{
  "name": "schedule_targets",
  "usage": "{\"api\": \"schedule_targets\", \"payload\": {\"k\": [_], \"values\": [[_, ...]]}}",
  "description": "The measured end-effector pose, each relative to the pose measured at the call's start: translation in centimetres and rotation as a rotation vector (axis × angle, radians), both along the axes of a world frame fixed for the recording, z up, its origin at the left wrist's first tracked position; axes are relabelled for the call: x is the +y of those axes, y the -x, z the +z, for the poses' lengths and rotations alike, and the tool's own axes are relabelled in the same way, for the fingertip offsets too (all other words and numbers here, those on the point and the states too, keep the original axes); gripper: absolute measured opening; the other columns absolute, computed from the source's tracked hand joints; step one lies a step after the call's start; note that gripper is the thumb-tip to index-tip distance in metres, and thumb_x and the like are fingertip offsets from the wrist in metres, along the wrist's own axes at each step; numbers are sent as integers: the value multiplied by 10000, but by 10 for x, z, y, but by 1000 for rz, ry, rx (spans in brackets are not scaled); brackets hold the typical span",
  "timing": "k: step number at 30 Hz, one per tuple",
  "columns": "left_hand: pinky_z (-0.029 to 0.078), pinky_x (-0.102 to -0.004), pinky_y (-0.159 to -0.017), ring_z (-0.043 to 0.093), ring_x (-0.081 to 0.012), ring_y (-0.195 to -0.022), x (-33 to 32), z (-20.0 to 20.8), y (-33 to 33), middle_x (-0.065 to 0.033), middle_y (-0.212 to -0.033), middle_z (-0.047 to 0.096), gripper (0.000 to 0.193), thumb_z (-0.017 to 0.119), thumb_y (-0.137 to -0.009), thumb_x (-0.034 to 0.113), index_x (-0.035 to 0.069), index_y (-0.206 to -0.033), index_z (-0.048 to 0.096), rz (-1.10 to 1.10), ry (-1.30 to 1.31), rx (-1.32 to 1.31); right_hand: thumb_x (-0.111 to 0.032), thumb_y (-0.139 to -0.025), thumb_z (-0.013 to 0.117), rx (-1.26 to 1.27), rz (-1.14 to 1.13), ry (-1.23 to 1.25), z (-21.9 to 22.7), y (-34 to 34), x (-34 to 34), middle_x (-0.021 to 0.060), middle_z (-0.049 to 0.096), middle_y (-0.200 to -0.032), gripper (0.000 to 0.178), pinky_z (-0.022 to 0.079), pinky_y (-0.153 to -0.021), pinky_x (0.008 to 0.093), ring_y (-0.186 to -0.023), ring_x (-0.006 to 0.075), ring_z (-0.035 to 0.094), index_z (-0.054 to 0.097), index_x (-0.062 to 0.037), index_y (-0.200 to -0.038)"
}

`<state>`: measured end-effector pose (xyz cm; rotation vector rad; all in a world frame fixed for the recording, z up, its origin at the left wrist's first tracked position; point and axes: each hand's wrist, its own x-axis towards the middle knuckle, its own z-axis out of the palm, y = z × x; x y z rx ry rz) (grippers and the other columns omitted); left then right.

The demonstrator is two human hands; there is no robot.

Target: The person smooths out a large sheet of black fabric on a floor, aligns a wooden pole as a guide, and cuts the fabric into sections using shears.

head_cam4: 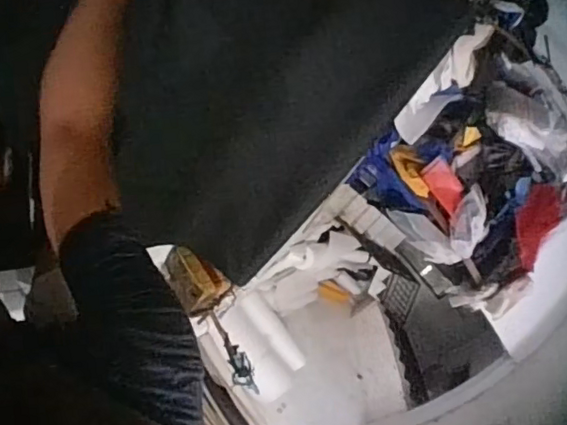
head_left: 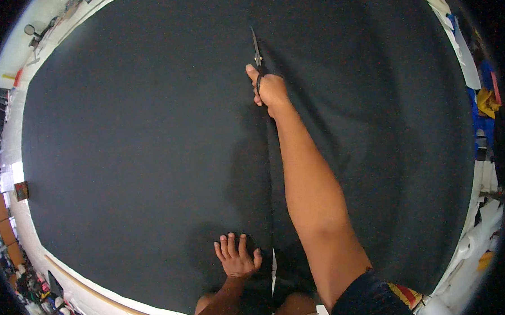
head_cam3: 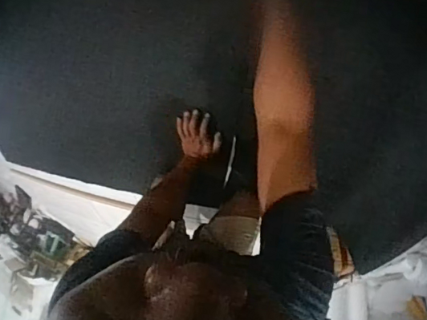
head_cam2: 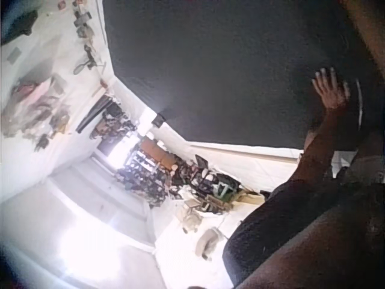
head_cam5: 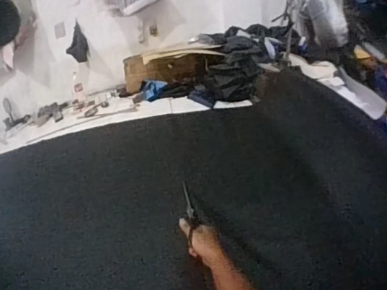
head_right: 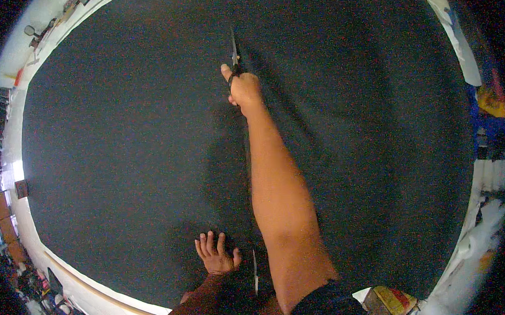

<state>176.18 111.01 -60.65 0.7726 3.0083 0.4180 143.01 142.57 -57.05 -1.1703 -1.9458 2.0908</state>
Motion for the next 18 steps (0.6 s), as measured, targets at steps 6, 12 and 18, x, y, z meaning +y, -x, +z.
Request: {"api": "schedule_targets", "payload": {"k": [6, 12, 18], "values": [[354, -540, -904, 480, -377, -1054, 40, 28, 102, -170, -1112, 523, 387, 698, -792, 348, 76, -1051, 607, 190, -126, -63, -538, -877, 688, -61, 8, -21, -8, 1, 7, 37, 508, -565, 553, 394, -429, 297, -447, 148, 492, 515, -67, -645], [198, -534, -1172, 292, -413, -1427, 181, 15, 394, -240, -1512, 363, 620, 580, -915, 389, 72, -1433, 451, 155, -144, 204, -523, -883, 687, -67, 3, -4, -9, 8, -1, 32, 513, -561, 525, 412, -440, 291, -448, 142, 500, 517, -83, -652], [105, -545, -1200, 178, -398, -1483, 200, -6, 410, -231, -1588, 231, 705, 459, -944, 486, 109, -1525, 324, 141, 22, 87, -495, -899, 679, -126, -67, -20, -4, 8, -1, 22, 499, -538, 529, 415, -440, 295, -431, 142, 486, 492, -87, -618]]}}
